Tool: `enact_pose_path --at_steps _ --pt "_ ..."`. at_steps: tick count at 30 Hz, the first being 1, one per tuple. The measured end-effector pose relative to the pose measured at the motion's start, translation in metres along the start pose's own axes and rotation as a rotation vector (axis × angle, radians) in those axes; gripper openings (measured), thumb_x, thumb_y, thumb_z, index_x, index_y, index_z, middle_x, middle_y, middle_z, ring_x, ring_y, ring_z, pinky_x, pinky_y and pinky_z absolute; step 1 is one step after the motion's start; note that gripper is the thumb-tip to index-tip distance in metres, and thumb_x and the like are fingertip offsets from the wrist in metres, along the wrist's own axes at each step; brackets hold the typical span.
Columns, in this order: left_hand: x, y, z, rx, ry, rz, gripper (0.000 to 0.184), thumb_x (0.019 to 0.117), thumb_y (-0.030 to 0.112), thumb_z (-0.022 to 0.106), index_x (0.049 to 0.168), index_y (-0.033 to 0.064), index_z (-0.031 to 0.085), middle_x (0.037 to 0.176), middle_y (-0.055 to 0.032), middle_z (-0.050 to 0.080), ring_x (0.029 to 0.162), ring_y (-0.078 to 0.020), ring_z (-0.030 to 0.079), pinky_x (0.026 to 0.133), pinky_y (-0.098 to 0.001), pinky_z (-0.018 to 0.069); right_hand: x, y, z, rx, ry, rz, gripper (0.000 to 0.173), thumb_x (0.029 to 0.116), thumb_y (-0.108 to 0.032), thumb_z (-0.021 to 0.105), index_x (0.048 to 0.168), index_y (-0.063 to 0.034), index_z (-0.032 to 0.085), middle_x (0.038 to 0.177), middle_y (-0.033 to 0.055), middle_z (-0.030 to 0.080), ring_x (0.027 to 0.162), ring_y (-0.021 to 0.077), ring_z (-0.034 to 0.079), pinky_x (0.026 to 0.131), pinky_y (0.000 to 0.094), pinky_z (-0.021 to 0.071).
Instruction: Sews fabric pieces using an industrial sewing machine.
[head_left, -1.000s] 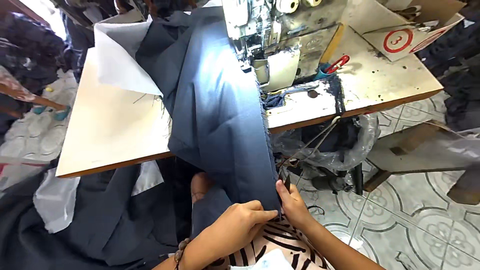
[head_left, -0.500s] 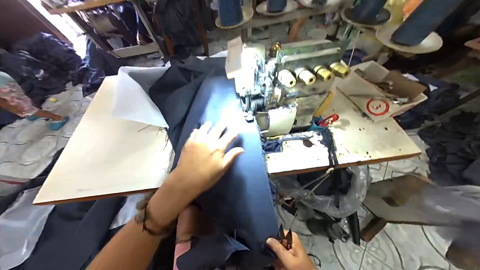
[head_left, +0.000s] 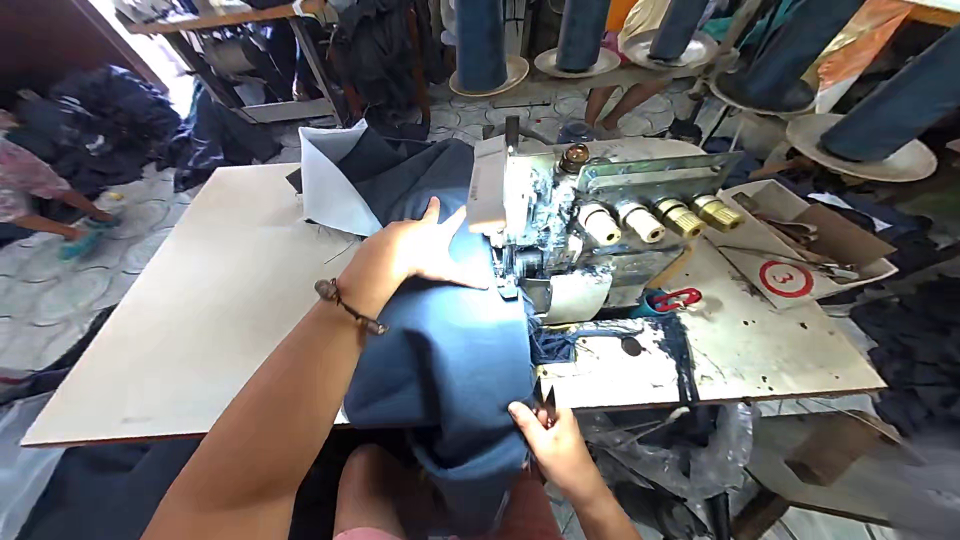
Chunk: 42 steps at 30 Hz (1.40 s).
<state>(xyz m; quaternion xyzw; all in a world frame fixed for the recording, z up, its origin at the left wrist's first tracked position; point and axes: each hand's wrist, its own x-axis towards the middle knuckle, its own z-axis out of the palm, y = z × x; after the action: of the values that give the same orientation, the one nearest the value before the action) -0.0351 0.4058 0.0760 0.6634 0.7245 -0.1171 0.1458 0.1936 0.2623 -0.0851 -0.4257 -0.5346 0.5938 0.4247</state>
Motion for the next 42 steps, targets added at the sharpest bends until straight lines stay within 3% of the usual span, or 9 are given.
enact_pose_path --at_steps 6,10,16,21,24,27,32,39,42 --pt "0.022 -0.001 -0.013 -0.067 0.045 -0.064 0.108 0.0867 0.074 0.062 0.167 0.0275 0.006 0.173 -0.0158 0.002 0.148 -0.0449 0.036 0.105 -0.0689 0.0409 0.038 -0.025 0.014 0.049 0.07 -0.032 0.035 0.0936 -0.007 0.061 0.067 -0.0213 0.043 0.056 -0.0151 0.04 0.048 -0.005 0.039 0.05 0.0149 0.0376" --pt "0.023 -0.004 0.01 -0.252 0.432 -0.007 0.095 0.086 0.063 0.073 0.161 0.0194 0.034 0.166 -0.0187 0.03 0.146 -0.0465 0.036 0.11 -0.0695 0.034 0.057 -0.03 0.02 0.073 0.086 -0.075 0.031 0.0958 -0.005 0.061 0.071 -0.0168 0.047 0.059 -0.011 0.045 0.052 -0.002 0.045 0.054 0.0175 0.0432" --pt "-0.107 0.026 0.101 -0.213 0.837 0.614 0.019 0.098 0.015 0.064 0.107 0.0003 0.072 0.099 -0.0146 0.072 0.09 -0.0281 0.071 0.081 -0.0459 0.0592 0.008 -0.009 0.017 0.125 0.053 -0.104 0.032 0.0958 -0.007 0.061 0.069 -0.0191 0.048 0.058 -0.0126 0.046 0.052 -0.0027 0.044 0.054 0.0174 0.042" --pt "-0.197 0.038 0.257 -0.291 0.693 0.809 0.05 0.0882 0.052 0.073 0.119 0.0131 0.07 0.119 -0.0081 0.072 0.115 -0.0258 0.067 0.1 -0.0452 0.053 -0.103 0.034 0.014 0.177 0.007 0.151 0.007 0.0971 -0.006 0.056 0.101 -0.0073 0.062 0.077 -0.0111 0.063 0.071 -0.0039 0.062 0.07 0.0183 0.0553" --pt "-0.216 0.038 0.305 -0.275 0.766 0.833 0.077 0.0831 0.068 0.07 0.141 0.0218 0.051 0.142 -0.0084 0.057 0.137 -0.0264 0.05 0.119 -0.0481 0.0341 -0.147 0.055 0.012 0.287 0.006 0.229 0.007 0.0987 -0.011 0.054 0.095 -0.0142 0.06 0.066 -0.0124 0.06 0.054 -0.0031 0.054 0.052 0.017 0.049" --pt "-0.226 0.043 0.325 -0.333 0.776 0.842 0.071 0.0875 0.05 0.075 0.144 0.0179 0.047 0.144 -0.0148 0.054 0.138 -0.0292 0.05 0.118 -0.0467 0.0356 -0.17 0.055 0.009 0.37 -0.035 0.232 0.019 0.1034 -0.011 0.047 0.088 -0.0173 0.055 0.055 -0.0131 0.054 0.042 -0.0006 0.05 0.044 0.0187 0.0499" --pt "-0.236 0.04 0.326 -0.619 0.8 0.899 0.011 0.0985 0.011 0.065 0.106 0.006 0.072 0.106 -0.0105 0.074 0.103 -0.0179 0.07 0.095 -0.0283 0.0553 -0.181 0.06 0.006 0.443 -0.042 0.166 0.023 0.1041 -0.009 0.042 0.087 -0.0178 0.054 0.05 -0.0124 0.052 0.042 0.0012 0.053 0.047 0.0191 0.0516" --pt "-0.261 0.05 0.32 -0.514 0.725 0.84 0.041 0.0927 0.038 0.075 0.121 0.011 0.066 0.118 -0.0093 0.068 0.11 -0.0193 0.064 0.099 -0.029 0.0506 -0.188 0.065 0.005 0.405 -0.082 0.14 0.018 0.0994 -0.006 0.044 0.09 -0.0176 0.054 0.052 -0.0128 0.051 0.044 0.0003 0.051 0.048 0.0186 0.0483" --pt "-0.26 0.046 0.329 -0.499 0.742 0.85 0.038 0.0927 0.025 0.075 0.123 0.0093 0.059 0.119 -0.0118 0.062 0.114 -0.0203 0.061 0.103 -0.0275 0.0486 -0.188 0.063 0.004 0.4 -0.078 0.134 0.019 0.0992 -0.005 0.042 0.09 -0.0168 0.054 0.051 -0.012 0.053 0.044 0.0013 0.054 0.049 0.0197 0.0517"
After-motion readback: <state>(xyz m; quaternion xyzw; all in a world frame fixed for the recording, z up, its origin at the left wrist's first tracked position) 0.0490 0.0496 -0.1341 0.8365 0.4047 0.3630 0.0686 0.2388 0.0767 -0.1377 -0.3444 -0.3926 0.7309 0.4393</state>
